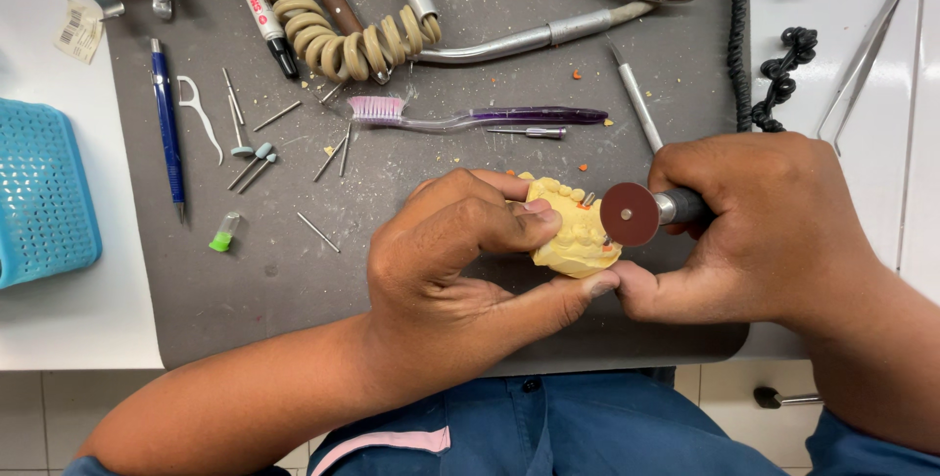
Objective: The person uses a rotary grinding tool with a cutting disc to grind and shape a yellow dental prosthesis held in the left hand. The person repeatedly repositions the prosthesis to grind different areas while sparks are visible from the contact.
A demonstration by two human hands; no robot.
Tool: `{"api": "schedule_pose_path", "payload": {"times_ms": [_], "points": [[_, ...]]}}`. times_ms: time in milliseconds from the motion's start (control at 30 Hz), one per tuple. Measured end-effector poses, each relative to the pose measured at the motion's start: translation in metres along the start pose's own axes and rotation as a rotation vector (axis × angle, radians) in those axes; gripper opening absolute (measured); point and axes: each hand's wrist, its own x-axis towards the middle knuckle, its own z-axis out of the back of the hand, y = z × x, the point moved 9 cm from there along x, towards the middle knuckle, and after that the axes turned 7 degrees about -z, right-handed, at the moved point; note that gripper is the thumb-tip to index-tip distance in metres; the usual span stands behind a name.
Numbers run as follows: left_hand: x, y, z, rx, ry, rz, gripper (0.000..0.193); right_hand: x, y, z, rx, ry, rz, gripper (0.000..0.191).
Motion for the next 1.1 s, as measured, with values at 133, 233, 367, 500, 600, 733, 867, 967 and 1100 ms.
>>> {"api": "schedule_pose_path", "payload": {"times_ms": [133,233,367,500,600,733,867,967,1100], "points": [[0.001,0.0,0.0,-0.019,-0.014,-0.013,0.042,-0.001,0.004,0.004,0.052,-0.042,0.048,0.05],[0.001,0.0,0.0,-0.026,-0.019,-0.001,0.041,-0.002,0.0,0.004,0.082,-0.025,0.018,0.052],[0.002,0.0,0.0,-0.024,-0.018,0.001,0.041,-0.002,-0.004,0.002,0.034,-0.013,-0.008,0.057],[0.002,0.0,0.0,-0.016,-0.018,0.004,0.04,-0.002,-0.005,0.0,0.012,-0.003,-0.021,0.061],[0.002,0.0,0.0,-0.031,-0.02,0.013,0.039,-0.003,-0.002,0.003,0.025,-0.035,0.018,0.055],[0.002,0.0,0.0,-0.019,-0.019,0.015,0.038,-0.004,-0.003,0.004,0.019,-0.048,0.038,0.057],[0.001,-0.001,0.0,0.013,-0.016,0.007,0.038,-0.006,-0.004,0.003,0.047,-0.057,0.052,0.055],[0.0,-0.001,0.0,0.018,-0.021,0.007,0.039,-0.006,-0.004,0.002,0.047,-0.07,0.067,0.056],[0.0,0.0,0.0,0.026,-0.024,0.006,0.039,-0.006,-0.003,0.003,0.028,-0.084,0.075,0.056]]}}
